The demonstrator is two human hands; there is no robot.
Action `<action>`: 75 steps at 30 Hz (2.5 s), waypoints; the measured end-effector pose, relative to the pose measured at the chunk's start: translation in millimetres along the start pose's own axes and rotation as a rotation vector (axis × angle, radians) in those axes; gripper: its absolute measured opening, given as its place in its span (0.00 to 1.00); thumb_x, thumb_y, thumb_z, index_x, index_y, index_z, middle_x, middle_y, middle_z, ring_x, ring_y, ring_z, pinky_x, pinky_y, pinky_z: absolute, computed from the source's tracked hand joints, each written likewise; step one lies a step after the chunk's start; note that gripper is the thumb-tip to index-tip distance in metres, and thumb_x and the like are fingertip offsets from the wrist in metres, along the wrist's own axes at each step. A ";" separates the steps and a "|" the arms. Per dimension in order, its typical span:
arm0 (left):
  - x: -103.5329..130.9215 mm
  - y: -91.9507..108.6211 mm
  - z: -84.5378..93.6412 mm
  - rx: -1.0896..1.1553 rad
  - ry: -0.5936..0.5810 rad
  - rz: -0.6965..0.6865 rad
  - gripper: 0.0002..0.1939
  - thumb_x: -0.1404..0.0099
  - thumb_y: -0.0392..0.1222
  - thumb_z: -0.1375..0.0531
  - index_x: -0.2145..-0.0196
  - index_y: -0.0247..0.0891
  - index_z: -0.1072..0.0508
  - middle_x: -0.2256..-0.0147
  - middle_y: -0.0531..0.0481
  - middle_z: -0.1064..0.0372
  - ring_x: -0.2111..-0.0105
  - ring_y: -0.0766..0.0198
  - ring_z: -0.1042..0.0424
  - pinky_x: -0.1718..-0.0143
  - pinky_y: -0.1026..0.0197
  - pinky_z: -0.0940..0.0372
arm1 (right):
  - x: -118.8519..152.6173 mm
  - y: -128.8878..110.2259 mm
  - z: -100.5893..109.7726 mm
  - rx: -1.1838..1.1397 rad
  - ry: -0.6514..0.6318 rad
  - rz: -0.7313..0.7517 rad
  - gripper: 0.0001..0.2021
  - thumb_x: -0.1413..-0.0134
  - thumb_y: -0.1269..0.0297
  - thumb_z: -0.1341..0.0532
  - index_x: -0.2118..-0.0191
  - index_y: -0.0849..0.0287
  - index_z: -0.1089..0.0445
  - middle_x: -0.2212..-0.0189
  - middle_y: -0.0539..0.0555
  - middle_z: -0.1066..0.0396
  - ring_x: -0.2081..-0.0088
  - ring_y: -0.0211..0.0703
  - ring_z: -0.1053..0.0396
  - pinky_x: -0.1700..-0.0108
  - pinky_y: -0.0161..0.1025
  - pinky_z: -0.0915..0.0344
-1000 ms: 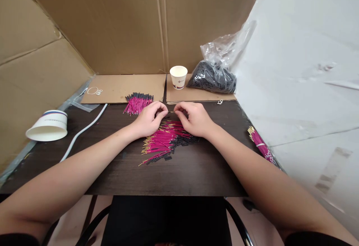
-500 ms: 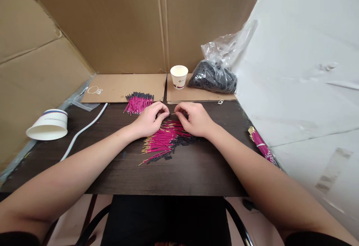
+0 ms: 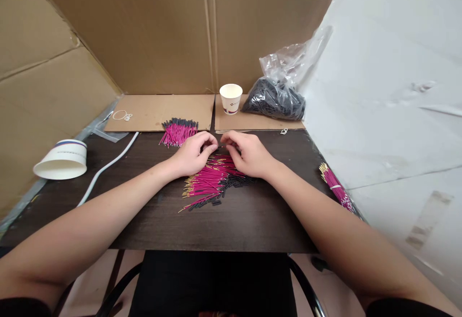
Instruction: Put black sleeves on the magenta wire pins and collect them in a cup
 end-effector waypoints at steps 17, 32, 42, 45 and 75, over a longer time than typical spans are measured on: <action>-0.3 -0.7 -0.3 0.007 0.010 0.010 0.05 0.21 0.35 0.39 0.58 0.39 0.24 0.58 0.45 0.21 0.57 0.55 0.24 0.49 0.49 0.28 | -0.8 -2.5 0.4 0.016 -0.023 -0.041 0.07 0.26 0.69 0.40 0.51 0.56 0.25 0.64 0.52 0.19 0.70 0.40 0.33 0.61 0.40 0.34; -2.9 -3.1 3.4 0.229 0.119 0.084 0.09 0.22 0.41 0.37 0.48 0.36 0.22 0.54 0.43 0.19 0.61 0.60 0.25 0.56 0.55 0.29 | -1.7 1.8 7.3 0.127 0.216 -0.126 0.07 0.28 0.63 0.32 0.59 0.56 0.17 0.66 0.54 0.29 0.64 0.47 0.31 0.58 0.46 0.33; 0.0 2.9 -3.4 0.266 0.093 0.096 0.07 0.26 0.42 0.33 0.55 0.36 0.16 0.66 0.47 0.19 0.70 0.63 0.29 0.66 0.58 0.34 | -2.7 -2.3 2.1 -0.075 0.282 -0.275 0.08 0.31 0.58 0.29 0.60 0.55 0.14 0.66 0.54 0.23 0.64 0.44 0.31 0.59 0.44 0.34; 0.6 3.7 -2.6 0.233 0.095 0.081 0.07 0.27 0.41 0.32 0.56 0.37 0.15 0.66 0.48 0.19 0.70 0.63 0.30 0.66 0.58 0.35 | -3.3 -1.7 1.9 -0.165 0.266 -0.336 0.11 0.31 0.54 0.28 0.60 0.55 0.14 0.70 0.52 0.25 0.67 0.42 0.34 0.62 0.43 0.35; -5.0 4.5 4.7 0.616 0.141 0.186 0.13 0.29 0.50 0.25 0.58 0.36 0.15 0.62 0.42 0.14 0.71 0.65 0.25 0.66 0.57 0.26 | -3.2 -10.9 -4.4 -0.326 0.007 -0.404 0.15 0.32 0.51 0.29 0.62 0.59 0.21 0.71 0.51 0.24 0.73 0.35 0.39 0.69 0.37 0.41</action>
Point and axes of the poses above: each hand's wrist, its own x-axis away from the middle knuckle, its own z-axis out of the back of the hand, y = z × x, the point moved 2 cm from there along -x, towards the middle knuckle
